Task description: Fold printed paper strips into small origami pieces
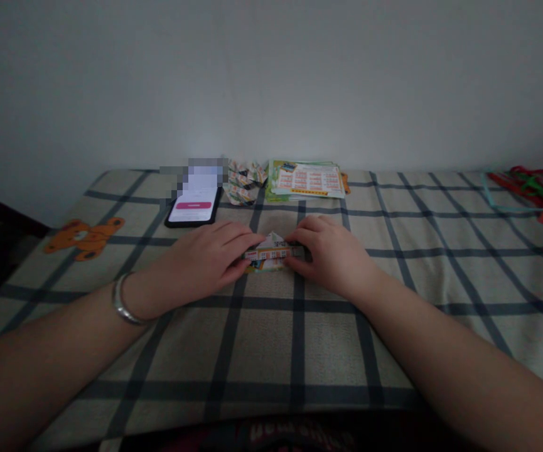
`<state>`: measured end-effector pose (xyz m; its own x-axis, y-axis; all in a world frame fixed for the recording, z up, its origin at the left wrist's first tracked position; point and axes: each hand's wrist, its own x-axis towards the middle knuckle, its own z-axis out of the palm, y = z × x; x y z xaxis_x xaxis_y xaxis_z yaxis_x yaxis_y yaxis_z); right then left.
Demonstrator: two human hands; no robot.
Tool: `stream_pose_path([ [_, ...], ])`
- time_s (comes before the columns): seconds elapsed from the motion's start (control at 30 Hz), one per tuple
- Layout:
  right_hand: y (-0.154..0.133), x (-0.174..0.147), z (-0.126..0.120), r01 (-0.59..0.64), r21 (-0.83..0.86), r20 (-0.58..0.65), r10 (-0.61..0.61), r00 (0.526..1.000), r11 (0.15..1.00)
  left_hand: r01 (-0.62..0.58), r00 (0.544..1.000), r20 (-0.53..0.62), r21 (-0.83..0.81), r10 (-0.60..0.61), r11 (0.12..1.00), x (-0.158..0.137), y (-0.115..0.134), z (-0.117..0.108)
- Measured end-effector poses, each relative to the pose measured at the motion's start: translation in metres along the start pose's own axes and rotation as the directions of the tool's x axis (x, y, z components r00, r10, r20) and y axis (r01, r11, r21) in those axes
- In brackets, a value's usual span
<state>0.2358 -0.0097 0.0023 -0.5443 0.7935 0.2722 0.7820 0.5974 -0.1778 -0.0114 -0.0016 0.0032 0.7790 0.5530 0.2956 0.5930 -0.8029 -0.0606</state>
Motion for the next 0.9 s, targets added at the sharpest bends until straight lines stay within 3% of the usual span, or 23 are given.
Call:
stream_pose_path([
  [0.17,0.001,0.001,0.002,0.021,0.038,-0.014,-0.021,1.0,0.999,0.082,0.997,0.018,-0.097,-0.081,0.992,0.0,-0.002,0.004],
  [0.43,-0.001,0.001,0.008,0.054,0.042,-0.064,-0.052,0.997,0.998,0.008,0.999,-0.039,-0.167,-0.014,0.986,0.001,-0.007,0.008],
  [0.6,0.0,0.004,0.013,0.097,0.087,-0.095,-0.089,0.992,0.992,0.047,0.998,-0.044,-0.162,-0.055,0.986,0.001,-0.006,0.008],
  [0.9,-0.008,0.004,0.002,0.202,-0.183,-0.129,-0.227,0.965,0.962,0.093,0.994,-0.039,-0.235,-0.105,0.968,0.004,-0.003,0.007],
])
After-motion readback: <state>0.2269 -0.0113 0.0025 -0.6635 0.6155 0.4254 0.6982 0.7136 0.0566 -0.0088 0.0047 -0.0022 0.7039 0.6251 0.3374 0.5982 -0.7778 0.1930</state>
